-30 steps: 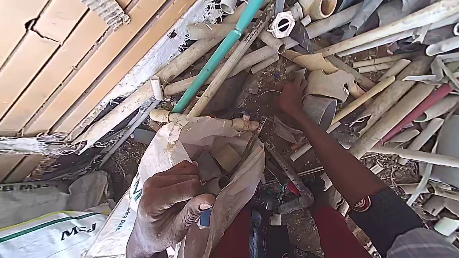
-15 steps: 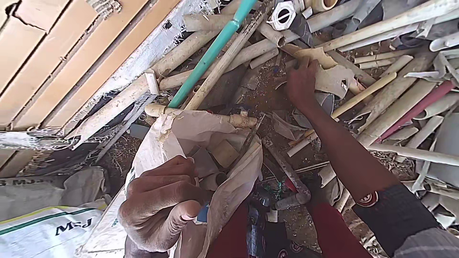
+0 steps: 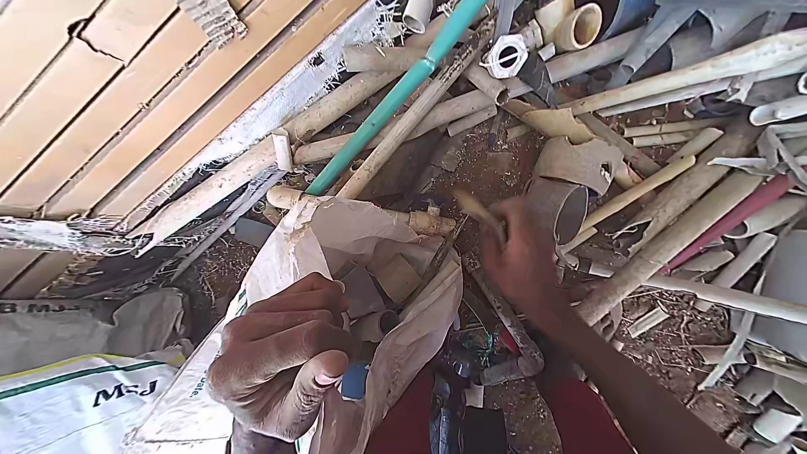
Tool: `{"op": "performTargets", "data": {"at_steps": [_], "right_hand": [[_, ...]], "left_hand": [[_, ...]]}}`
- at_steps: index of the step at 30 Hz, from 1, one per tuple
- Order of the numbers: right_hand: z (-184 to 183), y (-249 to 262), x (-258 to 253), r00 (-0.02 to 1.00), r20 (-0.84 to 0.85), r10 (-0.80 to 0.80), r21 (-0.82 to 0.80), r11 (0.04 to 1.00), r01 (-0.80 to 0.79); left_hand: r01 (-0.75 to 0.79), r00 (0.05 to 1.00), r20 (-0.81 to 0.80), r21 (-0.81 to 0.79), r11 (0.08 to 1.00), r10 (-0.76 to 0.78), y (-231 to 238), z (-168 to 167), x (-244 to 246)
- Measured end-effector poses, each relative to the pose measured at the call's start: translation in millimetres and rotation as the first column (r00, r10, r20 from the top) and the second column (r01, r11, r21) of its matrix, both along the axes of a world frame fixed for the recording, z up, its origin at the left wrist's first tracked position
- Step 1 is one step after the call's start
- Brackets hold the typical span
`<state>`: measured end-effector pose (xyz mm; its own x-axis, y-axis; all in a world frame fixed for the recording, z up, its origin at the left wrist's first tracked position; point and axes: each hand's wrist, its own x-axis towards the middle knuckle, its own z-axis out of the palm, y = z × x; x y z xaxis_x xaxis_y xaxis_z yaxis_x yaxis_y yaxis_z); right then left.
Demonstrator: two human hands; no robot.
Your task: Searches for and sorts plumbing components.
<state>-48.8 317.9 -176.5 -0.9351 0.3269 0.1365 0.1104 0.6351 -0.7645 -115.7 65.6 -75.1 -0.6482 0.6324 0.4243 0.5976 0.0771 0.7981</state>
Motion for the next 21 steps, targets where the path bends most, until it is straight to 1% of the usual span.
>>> {"op": "performTargets", "data": {"at_steps": [1, 2, 3, 4, 5, 6, 7, 8, 9, 10, 11, 12, 13, 15, 17, 18, 20, 21], "right_hand": [[7.9, -25.5, 12.3, 0.977, -0.051, 0.209, -0.123, 0.969, -0.214], [19.1, -45.4, 21.4, 0.877, -0.077, 0.474, -0.255, 0.841, -0.477], [26.3, -59.3, 22.8, 0.724, -0.126, 0.678, -0.346, 0.654, -0.673], [28.2, -67.4, 19.0, 0.629, -0.18, 0.756, -0.377, 0.538, -0.754], [25.7, -66.6, 11.3, 0.648, -0.21, 0.732, -0.37, 0.554, -0.746], [19.6, -56.9, -1.0, 0.735, -0.204, 0.647, -0.367, 0.645, -0.67], [9.6, -41.7, -18.5, 0.848, -0.146, 0.51, -0.348, 0.776, -0.526], [-4.8, -23.1, -40.1, 0.93, -0.037, 0.367, -0.278, 0.89, -0.362], [-20.0, -3.6, -62.6, 0.957, 0.109, 0.269, -0.174, 0.953, -0.248], [-34.3, 12.4, -83.3, 0.943, 0.25, 0.218, -0.082, 0.976, -0.204], [-49.5, 23.4, -102.5, 0.91, 0.361, 0.206, 0.007, 0.975, -0.223], [-62.4, 29.3, -117.5, 0.876, 0.43, 0.217, 0.078, 0.958, -0.275], [-73.3, 30.7, -129.3, 0.849, 0.478, 0.225, 0.128, 0.938, -0.321], [-94.4, 29.2, -146.6, 0.825, 0.525, 0.209, 0.196, 0.914, -0.356], [-115.1, 30.2, -156.9, 0.836, 0.511, 0.199, 0.279, 0.882, -0.381], [-118.2, 32.0, -158.7, 0.835, 0.506, 0.218, 0.302, 0.862, -0.408], [-117.6, 34.7, -152.1, 0.85, 0.455, 0.265, 0.364, 0.816, -0.449], [-112.0, 35.7, -144.5, 0.864, 0.428, 0.264, 0.4, 0.802, -0.443]], "left_hand": [[0.006, 1.0, -0.018, -0.001, 1.0, -0.006, 0.8, 1.8, 0.0], [0.019, 0.999, -0.035, -0.008, 1.0, -0.02, 0.9, 4.0, -0.4], [0.04, 0.998, -0.048, -0.021, 0.999, -0.041, 0.0, 6.5, -1.7], [0.061, 0.997, -0.054, -0.039, 0.997, -0.063, -2.0, 9.0, -3.2], [0.063, 0.996, -0.053, -0.047, 0.997, -0.065, -4.1, 10.2, -3.7], [0.051, 0.997, -0.052, -0.048, 0.998, -0.054, -5.8, 10.2, -2.8], [0.036, 0.998, -0.048, -0.045, 0.998, -0.038, -6.7, 9.1, -1.5], [0.019, 0.999, -0.045, -0.034, 0.999, -0.021, -6.3, 7.0, -0.5], [0.003, 0.999, -0.049, -0.024, 1.0, -0.004, -4.3, 4.9, 0.0], [-0.007, 0.999, -0.053, -0.02, 1.0, 0.006, -1.0, 3.6, -0.1], [-0.009, 0.998, -0.055, -0.02, 1.0, 0.008, 2.9, 2.6, -0.7], [-0.009, 0.998, -0.062, -0.027, 1.0, 0.007, 7.1, 1.5, -1.9], [-0.007, 0.997, -0.074, -0.04, 0.999, 0.004, 10.6, 0.0, -3.3], [0.006, 0.995, -0.094, -0.07, 0.998, -0.012, 14.5, -3.6, -5.5], [0.009, 0.996, -0.09, -0.089, 0.996, -0.017, 12.8, -4.4, -6.4], [0.008, 0.996, -0.084, -0.096, 0.995, -0.017, 10.7, -3.2, -6.6], [0.009, 0.997, -0.077, -0.104, 0.995, -0.017, 4.6, -0.8, -7.7], [0.01, 0.997, -0.072, -0.101, 0.995, -0.018, 1.6, -0.3, -8.7]]}}
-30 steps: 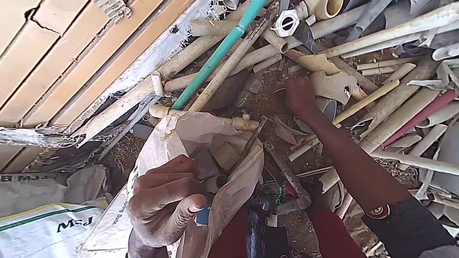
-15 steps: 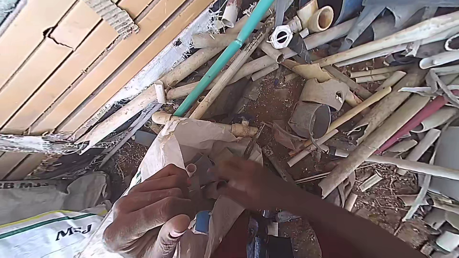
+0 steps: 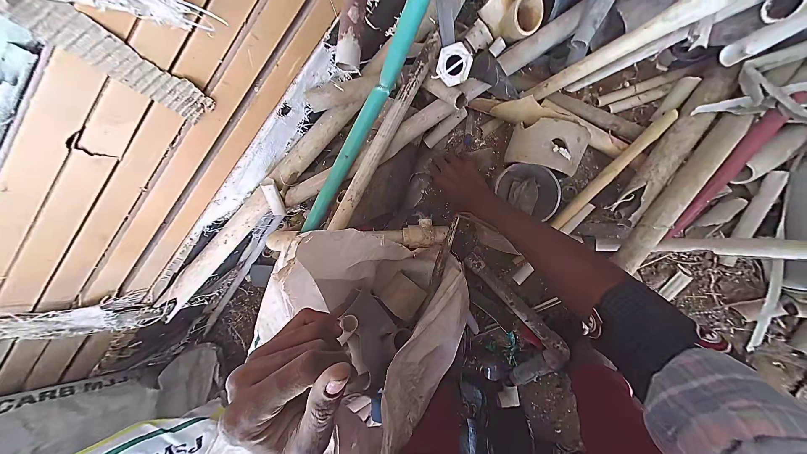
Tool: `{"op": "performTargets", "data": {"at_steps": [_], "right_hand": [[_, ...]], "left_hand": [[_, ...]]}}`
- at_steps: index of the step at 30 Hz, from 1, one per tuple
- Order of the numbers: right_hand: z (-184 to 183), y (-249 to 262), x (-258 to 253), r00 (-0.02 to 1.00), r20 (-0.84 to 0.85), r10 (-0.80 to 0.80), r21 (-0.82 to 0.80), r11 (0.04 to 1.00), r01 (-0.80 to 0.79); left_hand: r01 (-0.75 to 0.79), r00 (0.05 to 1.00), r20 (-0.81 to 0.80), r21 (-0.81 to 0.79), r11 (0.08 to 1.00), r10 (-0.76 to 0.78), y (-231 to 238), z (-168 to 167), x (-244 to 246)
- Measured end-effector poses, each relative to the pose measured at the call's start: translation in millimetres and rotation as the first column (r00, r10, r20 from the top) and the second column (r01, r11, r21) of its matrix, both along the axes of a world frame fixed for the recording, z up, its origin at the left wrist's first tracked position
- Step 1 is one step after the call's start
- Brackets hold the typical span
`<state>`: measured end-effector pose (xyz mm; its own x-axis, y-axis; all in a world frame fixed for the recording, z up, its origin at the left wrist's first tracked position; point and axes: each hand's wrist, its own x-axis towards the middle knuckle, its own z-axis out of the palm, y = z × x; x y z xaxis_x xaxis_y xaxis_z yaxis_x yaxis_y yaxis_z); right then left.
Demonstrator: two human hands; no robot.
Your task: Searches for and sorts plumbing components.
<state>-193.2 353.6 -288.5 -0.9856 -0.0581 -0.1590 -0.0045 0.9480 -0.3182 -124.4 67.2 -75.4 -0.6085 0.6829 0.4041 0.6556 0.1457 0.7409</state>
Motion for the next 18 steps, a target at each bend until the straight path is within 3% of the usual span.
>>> {"op": "performTargets", "data": {"at_steps": [3, 6, 8, 10, 14, 18], "right_hand": [[27.1, -1.7, 37.2, 0.993, -0.11, -0.031, 0.053, 0.998, 0.038], [52.6, 1.9, 81.7, 0.971, -0.164, -0.173, -0.059, 0.985, 0.165], [57.1, 11.6, 84.5, 0.958, -0.207, -0.201, -0.103, 0.978, 0.183], [47.2, 23.1, 60.7, 0.968, -0.215, -0.125, -0.151, 0.984, 0.094], [19.2, 35.8, -7.4, 0.999, 0.014, 0.047, -0.116, 0.992, -0.045], [13.7, 29.0, -31.9, 0.971, 0.237, -0.023, -0.022, 0.999, 0.03]], "left_hand": [[-0.019, 1.0, 0.005, 0.01, 1.0, 0.019, -6.4, -0.5, -1.0], [-0.031, 1.0, 0.009, 0.032, 0.999, 0.03, -3.8, -2.1, -0.3], [-0.036, 0.999, 0.002, 0.052, 0.998, 0.036, 0.8, -5.5, 1.1], [-0.037, 0.999, -0.012, 0.053, 0.998, 0.037, 5.0, -7.2, 2.0], [-0.015, 1.0, -0.023, 0.022, 1.0, 0.016, 9.0, -8.1, 1.0], [-0.022, 1.0, -0.012, -0.001, 1.0, 0.022, 3.5, -6.0, -0.3]]}}
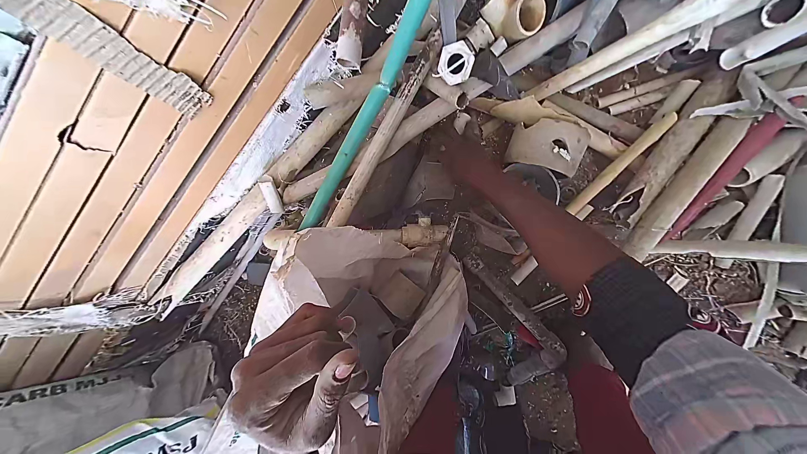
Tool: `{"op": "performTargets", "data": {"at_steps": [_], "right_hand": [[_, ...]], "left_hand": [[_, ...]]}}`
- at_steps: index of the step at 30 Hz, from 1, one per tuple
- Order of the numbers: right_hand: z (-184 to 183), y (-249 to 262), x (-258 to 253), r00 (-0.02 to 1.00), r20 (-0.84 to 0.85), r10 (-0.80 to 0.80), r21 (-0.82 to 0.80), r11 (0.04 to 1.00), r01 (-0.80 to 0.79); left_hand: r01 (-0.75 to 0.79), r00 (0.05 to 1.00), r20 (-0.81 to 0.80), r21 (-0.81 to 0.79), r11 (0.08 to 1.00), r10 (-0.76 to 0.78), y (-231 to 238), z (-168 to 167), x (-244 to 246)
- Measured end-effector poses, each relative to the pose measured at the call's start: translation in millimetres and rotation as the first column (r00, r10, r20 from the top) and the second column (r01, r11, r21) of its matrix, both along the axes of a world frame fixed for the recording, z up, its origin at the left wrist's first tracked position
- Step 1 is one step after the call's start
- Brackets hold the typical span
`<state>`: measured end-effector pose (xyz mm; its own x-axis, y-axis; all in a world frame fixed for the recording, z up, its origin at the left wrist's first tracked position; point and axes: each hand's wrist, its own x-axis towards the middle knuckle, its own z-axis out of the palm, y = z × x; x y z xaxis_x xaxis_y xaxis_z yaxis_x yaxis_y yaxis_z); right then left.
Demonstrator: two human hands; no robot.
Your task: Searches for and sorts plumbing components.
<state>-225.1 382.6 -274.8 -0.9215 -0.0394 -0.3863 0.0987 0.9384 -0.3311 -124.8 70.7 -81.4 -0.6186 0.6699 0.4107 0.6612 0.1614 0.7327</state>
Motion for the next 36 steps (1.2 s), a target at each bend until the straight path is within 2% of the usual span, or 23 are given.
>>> {"op": "performTargets", "data": {"at_steps": [3, 7, 12, 14, 18, 22, 25, 27, 30, 32, 34, 36], "right_hand": [[-1.2, -1.1, 7.3, 0.999, -0.033, -0.013, 0.052, 0.999, 0.015], [3.9, 4.8, 32.0, 0.996, 0.069, 0.049, 0.113, 0.992, -0.057], [10.1, -14.3, 12.8, 0.997, -0.051, 0.063, -0.076, 0.995, -0.067], [3.3, -21.7, 1.8, 0.997, -0.035, 0.072, -0.099, 0.992, -0.076], [1.2, -28.4, -2.1, 0.996, 0.059, 0.061, 0.026, 0.998, -0.063], [12.7, -19.8, 33.7, 0.987, 0.034, 0.158, 0.06, 0.985, -0.16], [45.2, -16.5, 68.3, 0.98, 0.001, 0.201, 0.068, 0.977, -0.201], [73.7, -5.7, 90.5, 0.987, -0.048, 0.152, 0.094, 0.985, -0.147], [120.2, 22.2, 133.7, 0.96, -0.273, 0.07, 0.179, 0.984, -0.021], [144.5, 41.3, 162.4, 0.94, -0.34, -0.011, 0.253, 0.962, 0.103], [156.7, 62.1, 192.7, 0.904, -0.384, -0.187, 0.262, 0.917, 0.301], [148.7, 87.2, 221.4, 0.831, -0.362, -0.422, 0.202, 0.835, 0.512]], "left_hand": [[0.003, 1.0, 0.011, 0.007, 1.0, -0.003, -2.4, 1.0, -1.6], [-0.01, 1.0, 0.022, 0.032, 0.999, 0.01, 3.5, -5.8, 0.5], [0.015, 1.0, 0.012, 0.004, 1.0, -0.015, 9.7, -6.8, -0.3], [0.004, 1.0, 0.012, -0.01, 1.0, -0.004, 5.7, -5.6, -1.7], [-0.017, 1.0, 0.022, -0.02, 1.0, 0.018, -0.8, -3.4, -2.2], [-0.025, 0.999, 0.024, -0.016, 1.0, 0.025, -1.8, -5.2, -1.9], [-0.028, 0.999, 0.018, -0.013, 1.0, 0.028, 0.2, -5.6, -1.6], [-0.025, 1.0, 0.014, -0.012, 1.0, 0.025, 0.3, -5.1, -1.9], [-0.043, 0.999, 0.008, -0.02, 0.999, 0.043, -1.1, -3.8, -0.4], [-0.048, 0.999, 0.005, -0.025, 0.999, 0.048, -2.4, -3.2, 0.0], [-0.05, 0.999, -0.008, -0.021, 0.999, 0.049, -2.1, -3.1, -0.9], [-0.05, 0.999, -0.016, -0.005, 0.999, 0.049, -2.6, -2.8, -0.3]]}}
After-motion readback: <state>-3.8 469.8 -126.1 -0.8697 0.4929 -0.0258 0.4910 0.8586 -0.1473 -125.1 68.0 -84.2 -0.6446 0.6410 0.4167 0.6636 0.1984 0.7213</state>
